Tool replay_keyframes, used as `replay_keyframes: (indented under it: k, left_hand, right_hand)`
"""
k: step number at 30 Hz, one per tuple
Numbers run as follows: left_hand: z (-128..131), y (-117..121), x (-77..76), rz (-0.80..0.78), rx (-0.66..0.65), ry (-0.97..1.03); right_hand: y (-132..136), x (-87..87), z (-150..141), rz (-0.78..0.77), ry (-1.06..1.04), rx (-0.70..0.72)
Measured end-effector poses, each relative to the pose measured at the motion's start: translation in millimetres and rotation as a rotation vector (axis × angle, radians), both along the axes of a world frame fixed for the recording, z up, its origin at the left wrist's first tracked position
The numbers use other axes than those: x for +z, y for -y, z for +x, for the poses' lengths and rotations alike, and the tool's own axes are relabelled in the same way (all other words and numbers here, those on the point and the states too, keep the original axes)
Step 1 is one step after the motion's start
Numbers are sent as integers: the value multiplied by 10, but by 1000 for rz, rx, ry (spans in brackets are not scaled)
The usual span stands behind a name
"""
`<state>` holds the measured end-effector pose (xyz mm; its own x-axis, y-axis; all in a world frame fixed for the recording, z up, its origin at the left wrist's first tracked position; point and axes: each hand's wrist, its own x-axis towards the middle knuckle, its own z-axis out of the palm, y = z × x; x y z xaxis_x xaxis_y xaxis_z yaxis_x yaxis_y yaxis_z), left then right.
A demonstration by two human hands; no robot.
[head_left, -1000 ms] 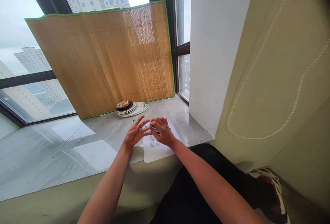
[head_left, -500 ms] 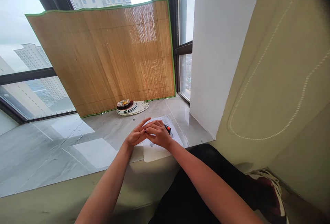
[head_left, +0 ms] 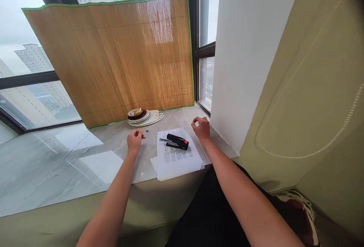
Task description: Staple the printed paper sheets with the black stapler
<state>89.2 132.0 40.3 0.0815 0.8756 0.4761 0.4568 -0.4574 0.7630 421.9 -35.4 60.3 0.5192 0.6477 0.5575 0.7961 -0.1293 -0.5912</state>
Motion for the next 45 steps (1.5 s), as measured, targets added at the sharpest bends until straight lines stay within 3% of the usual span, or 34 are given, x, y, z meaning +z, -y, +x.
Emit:
replay_keyframes:
  k: [2,4,9,14,21,25,31,40,45]
  left_hand:
    - [-12,-127,-74,37,17,-127]
    - [29,-187,-167,47,-14,-208]
    - [141,-197,-345,40,-64,-445]
    - [109,-162,-308,100,-91,-512]
    - [123,-80,-221,130,-96,-434]
    - [237,81,-189,162,-115,-351]
    - [417,342,-187,147,-242,-134]
    - [406,347,-77,90,-450,-83]
    - [415,410,-36,85,-479,-82]
  right_hand:
    - [-119,-84,128,-230,0,-54]
    - [-263,-174,164,-343,21,-43]
    - [-603,-306,210,-407,79,50]
    - [-710,-348,306,-387,68,132]
    - [-535,-284,275,-236,-71,153]
    - [-330,-136,228,-157,-156,239]
    - [25,44,13,-61,-208,418]
    - [194,-10,-532,-143,35,587]
    - [197,-88,-719,-238,222,564]
